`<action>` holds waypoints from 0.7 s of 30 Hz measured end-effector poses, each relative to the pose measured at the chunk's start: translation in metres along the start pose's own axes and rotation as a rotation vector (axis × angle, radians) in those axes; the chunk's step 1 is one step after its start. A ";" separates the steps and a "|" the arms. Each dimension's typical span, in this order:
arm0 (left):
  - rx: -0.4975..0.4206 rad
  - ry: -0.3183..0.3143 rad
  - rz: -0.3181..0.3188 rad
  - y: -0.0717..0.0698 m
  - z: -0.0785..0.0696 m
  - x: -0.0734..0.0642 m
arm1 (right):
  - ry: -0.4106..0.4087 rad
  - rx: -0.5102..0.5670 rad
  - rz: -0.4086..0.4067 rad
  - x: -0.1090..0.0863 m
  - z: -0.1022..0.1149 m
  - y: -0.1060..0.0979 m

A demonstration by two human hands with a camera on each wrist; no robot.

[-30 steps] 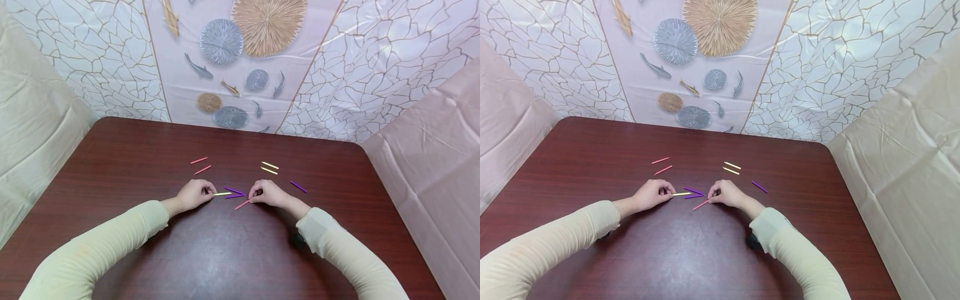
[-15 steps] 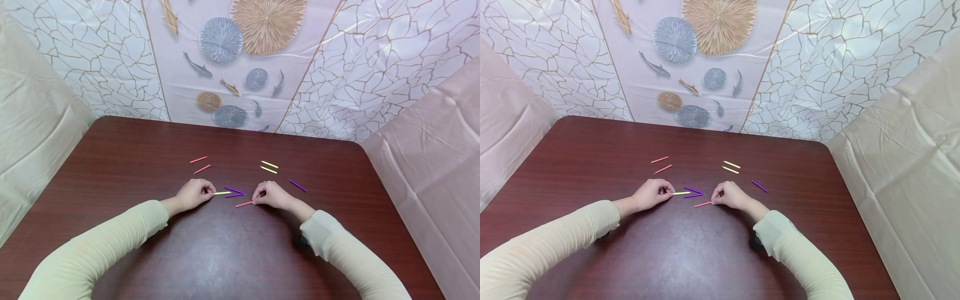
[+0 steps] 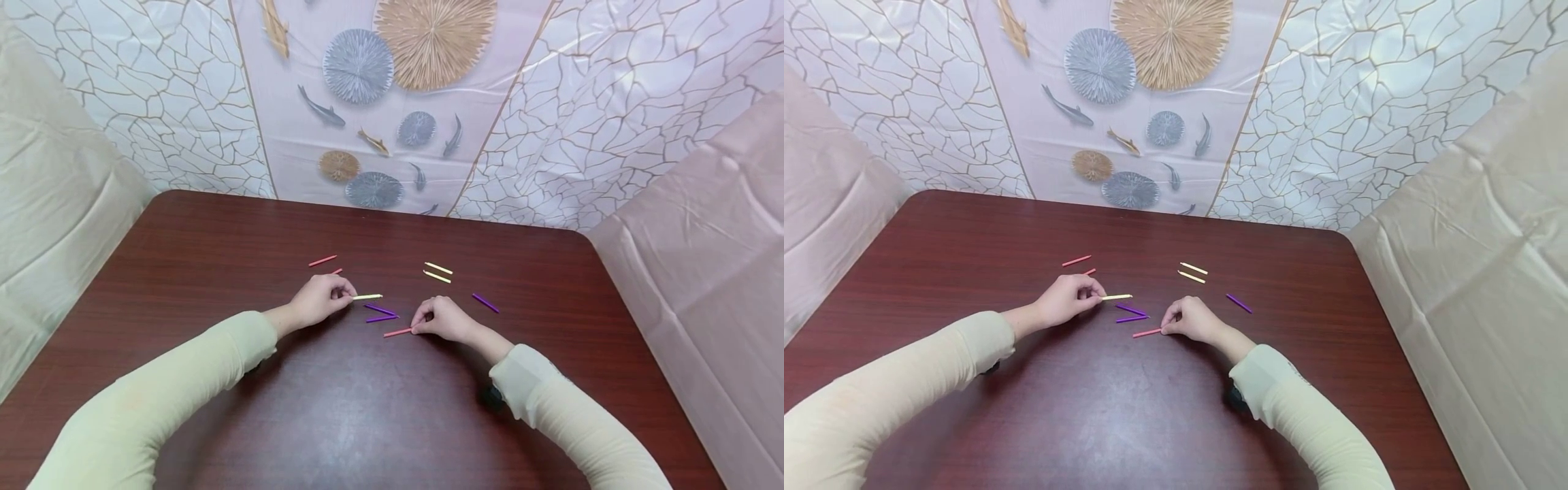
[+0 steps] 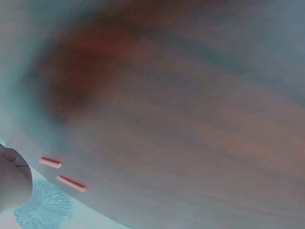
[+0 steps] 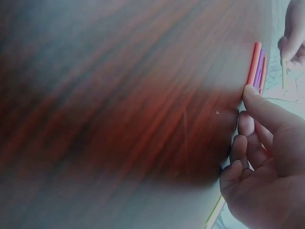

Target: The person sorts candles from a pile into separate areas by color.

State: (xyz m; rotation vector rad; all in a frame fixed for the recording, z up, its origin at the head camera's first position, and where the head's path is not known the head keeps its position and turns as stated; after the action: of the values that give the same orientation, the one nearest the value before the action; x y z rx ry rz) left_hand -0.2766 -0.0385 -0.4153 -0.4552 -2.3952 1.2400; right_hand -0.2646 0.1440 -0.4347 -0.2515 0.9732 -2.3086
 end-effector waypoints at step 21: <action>-0.012 0.109 0.092 0.033 -0.015 0.072 | 0.092 -0.001 -0.043 -0.035 -0.013 -0.011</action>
State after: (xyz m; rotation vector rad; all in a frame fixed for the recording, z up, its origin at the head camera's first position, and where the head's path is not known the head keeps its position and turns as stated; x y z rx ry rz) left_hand -0.3283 0.0228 -0.4199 -0.6268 -2.3143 1.2082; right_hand -0.2466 0.1787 -0.4345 -0.1698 1.0232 -2.3764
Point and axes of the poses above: each hand's wrist, its own x-axis towards the middle knuckle, its own y-axis out of the palm, z = x × y, the point moved 9 cm from there along x, towards the middle knuckle, and after that the axes turned 11 degrees about x, right-handed, at the moved point
